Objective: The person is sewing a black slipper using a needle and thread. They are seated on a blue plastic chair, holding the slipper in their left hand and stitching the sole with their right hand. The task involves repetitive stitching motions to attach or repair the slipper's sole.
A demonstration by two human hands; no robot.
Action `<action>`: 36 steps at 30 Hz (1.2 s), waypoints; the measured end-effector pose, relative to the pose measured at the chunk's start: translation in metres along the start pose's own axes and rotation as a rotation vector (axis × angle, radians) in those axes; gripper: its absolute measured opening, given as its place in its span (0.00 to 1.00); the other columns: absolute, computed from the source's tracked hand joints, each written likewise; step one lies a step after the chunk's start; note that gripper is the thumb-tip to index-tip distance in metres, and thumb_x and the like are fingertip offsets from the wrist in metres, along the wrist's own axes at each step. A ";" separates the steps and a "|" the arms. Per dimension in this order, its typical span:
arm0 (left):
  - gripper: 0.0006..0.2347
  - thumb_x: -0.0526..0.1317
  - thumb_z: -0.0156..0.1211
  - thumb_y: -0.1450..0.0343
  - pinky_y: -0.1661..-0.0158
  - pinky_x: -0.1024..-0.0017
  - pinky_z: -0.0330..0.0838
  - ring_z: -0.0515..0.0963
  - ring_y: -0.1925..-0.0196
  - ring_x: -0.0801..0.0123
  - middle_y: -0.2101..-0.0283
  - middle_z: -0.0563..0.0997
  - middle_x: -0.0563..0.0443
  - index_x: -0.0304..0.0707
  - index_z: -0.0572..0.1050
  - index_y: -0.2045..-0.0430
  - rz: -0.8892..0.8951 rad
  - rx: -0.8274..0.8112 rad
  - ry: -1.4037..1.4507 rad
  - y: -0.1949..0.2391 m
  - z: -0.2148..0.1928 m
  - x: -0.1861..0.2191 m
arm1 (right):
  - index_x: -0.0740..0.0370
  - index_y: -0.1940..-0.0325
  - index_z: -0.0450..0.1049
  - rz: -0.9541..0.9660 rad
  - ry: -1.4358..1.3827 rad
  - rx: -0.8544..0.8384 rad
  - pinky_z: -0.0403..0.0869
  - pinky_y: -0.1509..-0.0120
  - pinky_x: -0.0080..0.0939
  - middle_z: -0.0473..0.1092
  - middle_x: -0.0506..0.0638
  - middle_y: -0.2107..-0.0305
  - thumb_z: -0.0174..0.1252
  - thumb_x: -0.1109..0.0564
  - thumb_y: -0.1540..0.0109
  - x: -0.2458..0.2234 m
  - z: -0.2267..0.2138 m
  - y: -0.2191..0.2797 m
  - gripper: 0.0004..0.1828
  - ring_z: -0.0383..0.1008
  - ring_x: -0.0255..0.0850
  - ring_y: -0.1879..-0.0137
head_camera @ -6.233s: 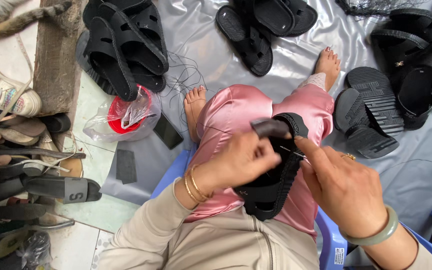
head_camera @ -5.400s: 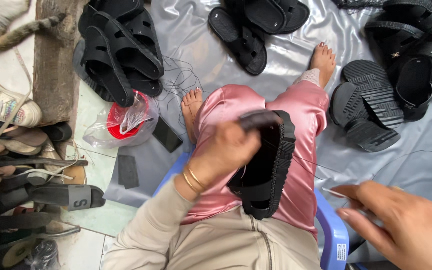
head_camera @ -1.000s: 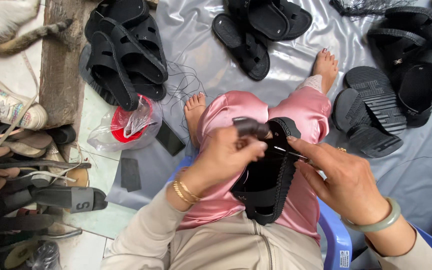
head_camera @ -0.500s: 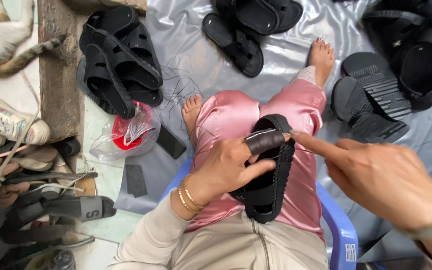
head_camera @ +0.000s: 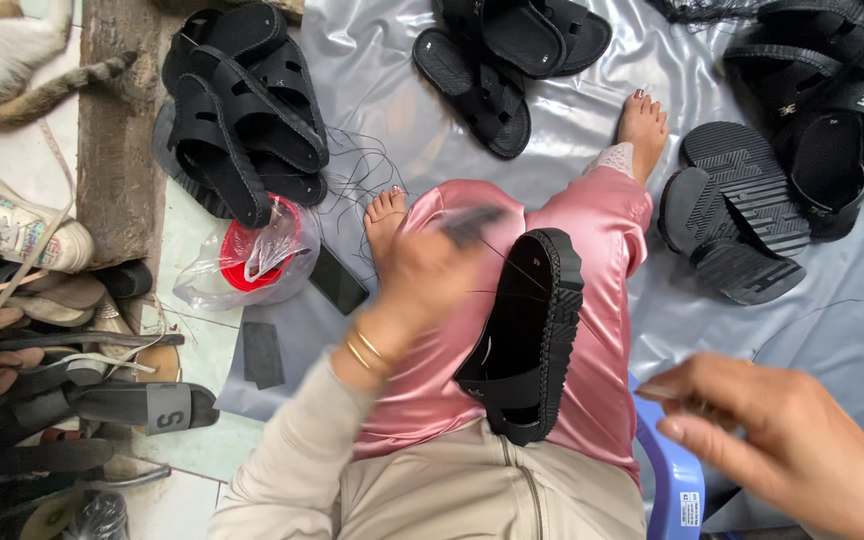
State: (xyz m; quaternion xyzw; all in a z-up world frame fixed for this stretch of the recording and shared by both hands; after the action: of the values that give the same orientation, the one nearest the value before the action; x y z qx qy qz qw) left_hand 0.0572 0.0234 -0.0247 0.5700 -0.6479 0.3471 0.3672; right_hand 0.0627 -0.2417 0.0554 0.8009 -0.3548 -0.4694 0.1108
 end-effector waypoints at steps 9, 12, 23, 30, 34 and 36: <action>0.18 0.42 0.57 0.34 0.39 0.48 0.52 0.64 0.44 0.30 0.53 0.66 0.20 0.27 0.67 0.55 0.059 0.397 -0.212 0.033 -0.016 0.019 | 0.56 0.70 0.73 0.159 -0.299 0.520 0.61 0.70 0.28 0.70 0.41 0.79 0.56 0.54 0.44 -0.014 0.017 -0.054 0.05 0.60 0.28 0.78; 0.17 0.38 0.52 0.30 0.61 0.63 0.66 0.71 0.67 0.52 0.70 0.70 0.44 0.46 0.65 0.46 0.111 0.054 -0.205 0.031 0.002 0.046 | 0.63 0.72 0.68 0.032 -0.564 0.556 0.64 0.71 0.26 0.71 0.48 0.69 0.50 0.58 0.40 -0.019 0.020 -0.062 0.08 0.63 0.29 0.76; 0.09 0.34 0.50 0.27 0.45 0.72 0.75 0.78 0.50 0.65 0.51 0.75 0.51 0.36 0.68 0.53 0.149 -0.163 0.668 0.022 -0.012 0.116 | 0.64 0.63 0.75 0.050 -0.722 0.508 0.68 0.57 0.32 0.66 0.51 0.59 0.42 0.58 0.40 -0.011 0.025 -0.050 0.15 0.66 0.35 0.50; 0.10 0.33 0.53 0.28 0.50 0.67 0.77 0.82 0.56 0.59 0.56 0.78 0.46 0.35 0.69 0.54 0.269 0.019 0.460 0.026 -0.002 0.114 | 0.66 0.50 0.72 0.021 -0.934 0.319 0.57 0.81 0.24 0.64 0.41 0.89 0.46 0.25 0.49 -0.016 0.027 -0.059 0.44 0.58 0.27 0.86; 0.11 0.35 0.57 0.31 0.52 0.63 0.76 0.80 0.56 0.54 0.58 0.76 0.41 0.29 0.69 0.58 0.275 0.119 0.458 0.023 0.010 0.102 | 0.63 0.51 0.70 -0.193 -0.526 0.192 0.59 0.34 0.42 0.67 0.53 0.48 0.41 0.48 0.39 -0.027 0.015 -0.048 0.22 0.65 0.43 0.39; 0.14 0.37 0.59 0.34 0.59 0.64 0.75 0.79 0.61 0.52 0.62 0.75 0.36 0.24 0.68 0.62 0.229 0.207 0.392 0.016 0.004 0.083 | 0.64 0.51 0.70 -0.215 -0.522 0.238 0.54 0.31 0.45 0.64 0.56 0.44 0.41 0.51 0.39 -0.013 0.004 -0.033 0.20 0.60 0.45 0.35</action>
State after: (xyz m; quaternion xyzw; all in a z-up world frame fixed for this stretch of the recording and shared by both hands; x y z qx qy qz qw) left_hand 0.0344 -0.0187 0.0451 0.4493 -0.5857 0.5550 0.3835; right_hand 0.0706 -0.2085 0.0445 0.6937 -0.3369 -0.6234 -0.1290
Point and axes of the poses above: each hand's wrist, its own y-axis away from the middle knuckle, its own z-axis out of the palm, x = y × z, the point moved 4 cm from there along -y, towards the middle knuckle
